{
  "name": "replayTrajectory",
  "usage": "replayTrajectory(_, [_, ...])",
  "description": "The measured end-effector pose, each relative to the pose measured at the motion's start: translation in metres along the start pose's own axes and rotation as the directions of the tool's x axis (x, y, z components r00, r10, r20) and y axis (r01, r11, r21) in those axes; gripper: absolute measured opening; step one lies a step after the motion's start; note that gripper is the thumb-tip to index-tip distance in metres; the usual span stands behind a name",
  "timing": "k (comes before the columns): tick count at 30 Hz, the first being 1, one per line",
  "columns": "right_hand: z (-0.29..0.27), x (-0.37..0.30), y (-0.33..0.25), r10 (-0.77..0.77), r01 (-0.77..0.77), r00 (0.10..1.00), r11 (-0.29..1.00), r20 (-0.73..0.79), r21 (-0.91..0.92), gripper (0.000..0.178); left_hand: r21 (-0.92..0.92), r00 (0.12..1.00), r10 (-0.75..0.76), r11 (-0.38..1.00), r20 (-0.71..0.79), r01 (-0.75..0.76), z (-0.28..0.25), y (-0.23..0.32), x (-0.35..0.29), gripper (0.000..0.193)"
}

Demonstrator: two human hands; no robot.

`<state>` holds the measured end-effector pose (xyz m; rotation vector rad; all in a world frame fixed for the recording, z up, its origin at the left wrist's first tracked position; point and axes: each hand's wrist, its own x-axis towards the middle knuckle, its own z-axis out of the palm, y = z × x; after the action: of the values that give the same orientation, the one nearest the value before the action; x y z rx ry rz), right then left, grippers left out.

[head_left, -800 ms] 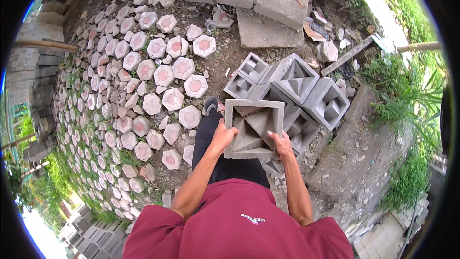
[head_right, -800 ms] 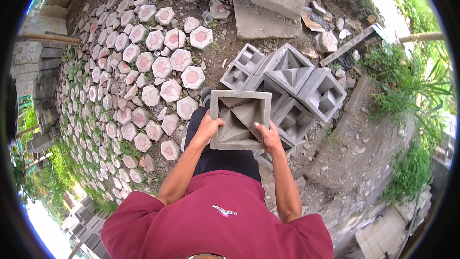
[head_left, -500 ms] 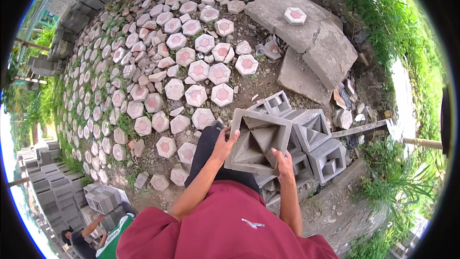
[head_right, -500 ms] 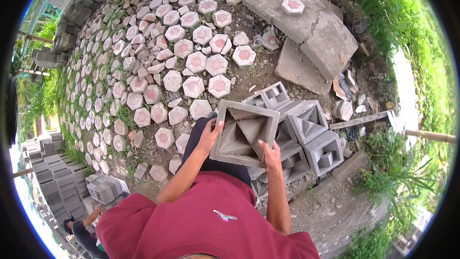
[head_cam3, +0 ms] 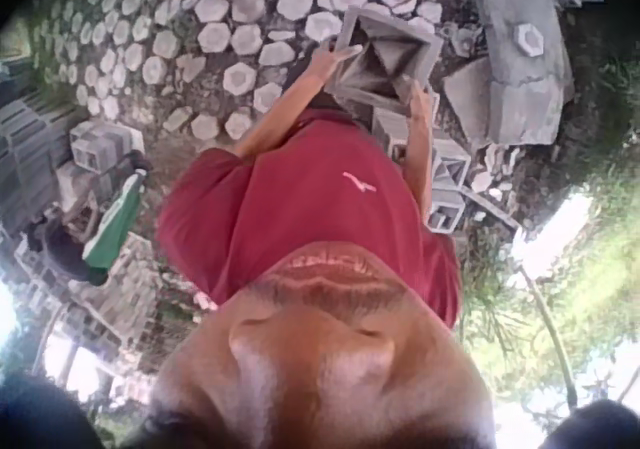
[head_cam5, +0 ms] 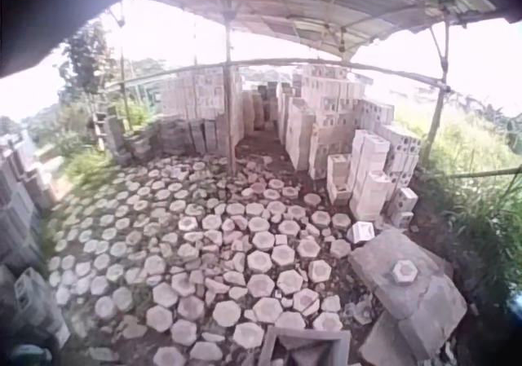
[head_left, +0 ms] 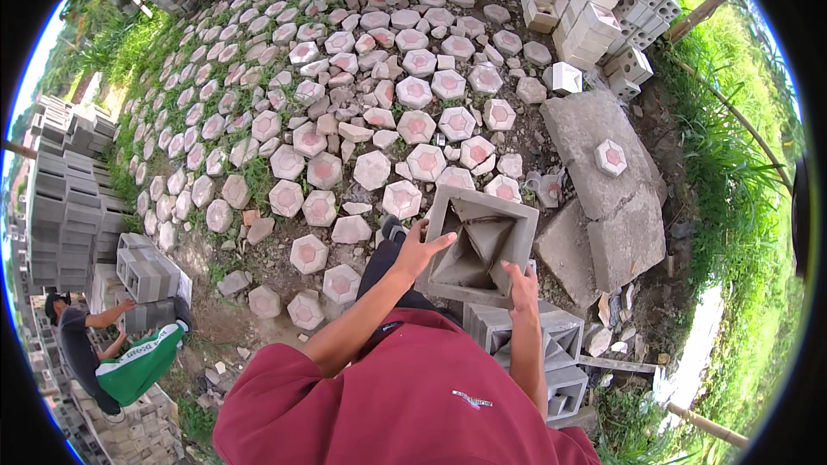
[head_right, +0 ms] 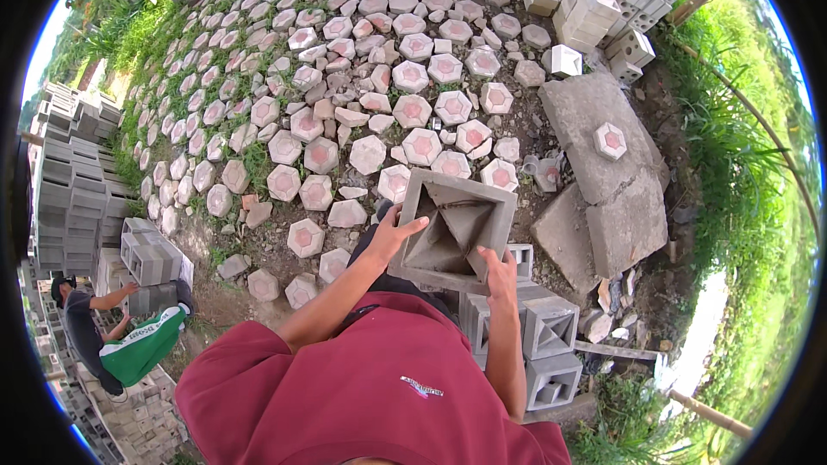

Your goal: The person picks up decorative concrete blocks from the ground and stacks them one by one into a vertical column.

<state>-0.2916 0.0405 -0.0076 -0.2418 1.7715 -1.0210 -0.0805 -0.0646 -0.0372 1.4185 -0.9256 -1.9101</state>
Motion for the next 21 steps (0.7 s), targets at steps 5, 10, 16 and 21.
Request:
replayTrajectory(5, [0.061,0.039,-0.072,-0.071,0.072,0.997,0.996,0.023,-0.056,0.049,-0.035,0.998,0.026,0.999,-0.048,-0.028,-0.038,0.056,0.056,0.084])
replayTrajectory(10, [0.123,0.042,-0.159,-0.135,0.152,0.983,0.979,0.124,-0.135,0.056,-0.074,0.988,0.069,0.994,-0.139,-0.080,-0.067,0.133,0.073,0.082])
replayTrajectory(16, [0.191,0.089,-0.240,-0.248,0.303,0.936,0.930,0.251,-0.210,0.063,-0.157,0.959,0.110,0.975,-0.260,-0.154,-0.100,0.206,0.120,0.080])
replayTrajectory(21, [0.244,0.142,-0.278,-0.207,0.262,0.903,0.960,0.376,-0.102,0.060,-0.173,0.903,0.143,0.958,-0.406,-0.229,-0.125,0.238,0.165,0.073])
